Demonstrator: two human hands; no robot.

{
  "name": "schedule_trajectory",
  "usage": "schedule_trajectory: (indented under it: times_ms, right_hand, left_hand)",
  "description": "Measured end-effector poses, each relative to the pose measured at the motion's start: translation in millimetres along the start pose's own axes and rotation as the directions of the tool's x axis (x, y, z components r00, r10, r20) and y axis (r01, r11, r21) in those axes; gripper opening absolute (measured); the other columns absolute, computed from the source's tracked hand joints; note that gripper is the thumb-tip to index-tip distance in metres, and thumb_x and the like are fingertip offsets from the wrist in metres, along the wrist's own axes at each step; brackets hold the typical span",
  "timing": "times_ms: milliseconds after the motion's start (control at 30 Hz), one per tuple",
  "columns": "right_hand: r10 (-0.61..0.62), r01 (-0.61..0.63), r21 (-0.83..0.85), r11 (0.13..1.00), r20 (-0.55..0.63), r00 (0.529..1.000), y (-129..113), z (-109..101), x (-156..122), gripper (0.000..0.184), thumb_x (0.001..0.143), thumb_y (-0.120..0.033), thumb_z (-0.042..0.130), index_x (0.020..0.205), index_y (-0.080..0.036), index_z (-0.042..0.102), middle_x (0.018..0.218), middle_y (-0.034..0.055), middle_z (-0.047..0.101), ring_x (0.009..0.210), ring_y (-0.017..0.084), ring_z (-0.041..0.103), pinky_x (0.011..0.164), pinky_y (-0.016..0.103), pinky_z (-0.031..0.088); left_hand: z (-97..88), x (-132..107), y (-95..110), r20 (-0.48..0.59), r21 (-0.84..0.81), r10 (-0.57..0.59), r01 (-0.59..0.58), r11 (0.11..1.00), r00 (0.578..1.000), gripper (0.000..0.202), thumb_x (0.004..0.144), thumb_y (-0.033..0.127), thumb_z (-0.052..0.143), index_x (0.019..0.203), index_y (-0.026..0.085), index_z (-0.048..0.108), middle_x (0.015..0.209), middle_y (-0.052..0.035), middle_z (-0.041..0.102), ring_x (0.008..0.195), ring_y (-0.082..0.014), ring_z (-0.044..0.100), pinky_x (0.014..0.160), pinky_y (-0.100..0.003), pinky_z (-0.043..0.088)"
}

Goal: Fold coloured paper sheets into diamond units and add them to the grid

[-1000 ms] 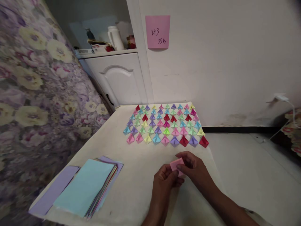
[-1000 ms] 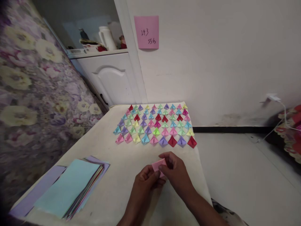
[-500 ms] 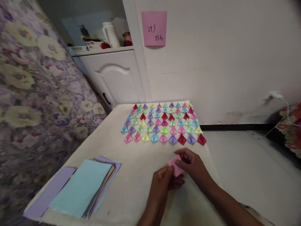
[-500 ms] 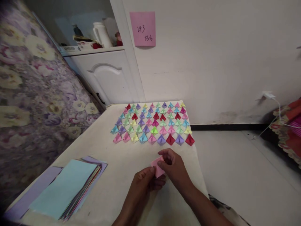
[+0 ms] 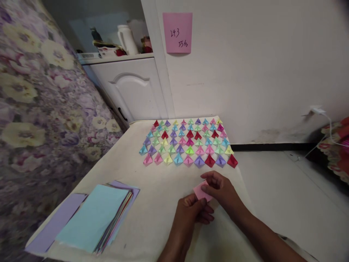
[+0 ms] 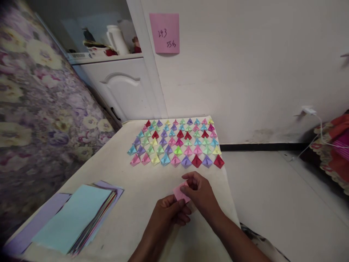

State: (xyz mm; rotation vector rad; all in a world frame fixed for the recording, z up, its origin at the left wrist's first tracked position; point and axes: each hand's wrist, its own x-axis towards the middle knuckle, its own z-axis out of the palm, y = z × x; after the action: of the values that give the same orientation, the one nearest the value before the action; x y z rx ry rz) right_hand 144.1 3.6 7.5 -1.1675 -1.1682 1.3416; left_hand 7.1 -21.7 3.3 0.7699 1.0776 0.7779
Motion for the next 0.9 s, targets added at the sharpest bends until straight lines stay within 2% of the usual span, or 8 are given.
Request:
schedule_trajectory:
  times_ms: [200, 333, 433, 567, 700, 900]
  right_hand:
    - [0.016, -0.017, 0.014, 1.0, 0.046, 0.999, -5.1, -0.9, -2.5, 0.025, 0.068, -0.016, 0.061, 0.093, -0.017, 0.055, 0.064, -0.0044, 0.054, 0.056, 0.009, 0.05, 0.051, 0.021, 0.037]
    - [0.024, -0.023, -0.032, 0.999, 0.055, 0.998, -6.8, 0.7, -5.7, 0.024, 0.068, -0.014, 0.059, 0.092, -0.018, 0.056, 0.063, -0.0047, 0.054, 0.055, 0.009, 0.051, 0.05, 0.02, 0.039]
    - [0.012, -0.01, -0.068, 0.998, 0.023, 1.0, -9.0, 3.4, -9.2, 0.025, 0.068, -0.014, 0.058, 0.093, -0.02, 0.056, 0.067, -0.0039, 0.055, 0.058, 0.01, 0.052, 0.05, 0.021, 0.042]
    - [-0.022, 0.019, -0.131, 0.991, -0.024, 0.999, -17.4, 5.7, -13.8, 0.024, 0.069, -0.015, 0.057, 0.092, -0.021, 0.058, 0.073, -0.0016, 0.058, 0.068, 0.014, 0.056, 0.057, 0.023, 0.047]
    - [-0.042, 0.033, -0.162, 0.986, -0.053, 0.998, -23.9, 6.6, -15.1, 0.022, 0.069, -0.016, 0.058, 0.089, -0.021, 0.058, 0.072, -0.0016, 0.056, 0.069, 0.014, 0.056, 0.06, 0.025, 0.048]
    - [-0.014, 0.011, -0.098, 0.995, -0.022, 1.0, -15.4, 8.2, -11.8, 0.026, 0.069, -0.015, 0.058, 0.094, -0.019, 0.055, 0.073, -0.0015, 0.058, 0.065, 0.013, 0.056, 0.055, 0.024, 0.047]
  left_hand:
    - [0.2, -1.0, 1.9, -0.003, 0.041, -0.007, 0.007, 0.999, 1.0, 0.032, 0.067, 0.035, 0.067, 0.085, 0.01, 0.066, 0.072, -0.0086, 0.07, 0.052, -0.0143, 0.063, 0.05, -0.023, 0.045]
    - [2.5, -2.9, 3.3, 0.017, 0.028, 0.046, -0.047, 0.999, 0.999, 0.029, 0.071, 0.034, 0.064, 0.082, 0.007, 0.067, 0.071, -0.0099, 0.069, 0.05, -0.013, 0.061, 0.048, -0.022, 0.044]
    - [4.3, -4.2, 4.3, -0.007, 0.024, 0.069, -0.069, 0.997, 0.998, 0.03, 0.071, 0.034, 0.064, 0.082, 0.006, 0.068, 0.069, -0.0102, 0.068, 0.05, -0.0132, 0.061, 0.049, -0.022, 0.045]
    - [4.8, -4.9, 6.5, -0.032, 0.021, 0.07, -0.07, 0.997, 0.997, 0.031, 0.07, 0.033, 0.066, 0.086, 0.006, 0.068, 0.069, -0.0102, 0.068, 0.054, -0.0145, 0.062, 0.052, -0.023, 0.047]
    - [4.1, -3.2, 7.7, -0.053, 0.025, 0.065, -0.064, 0.998, 0.996, 0.032, 0.069, 0.033, 0.067, 0.088, 0.007, 0.068, 0.07, -0.0098, 0.069, 0.055, -0.0153, 0.063, 0.053, -0.024, 0.048]
    - [4.5, -0.4, 5.0, -0.064, 0.064, 0.084, -0.08, 0.995, 0.994, 0.031, 0.068, 0.036, 0.067, 0.08, 0.007, 0.068, 0.067, -0.0089, 0.068, 0.054, -0.0163, 0.063, 0.052, -0.025, 0.048]
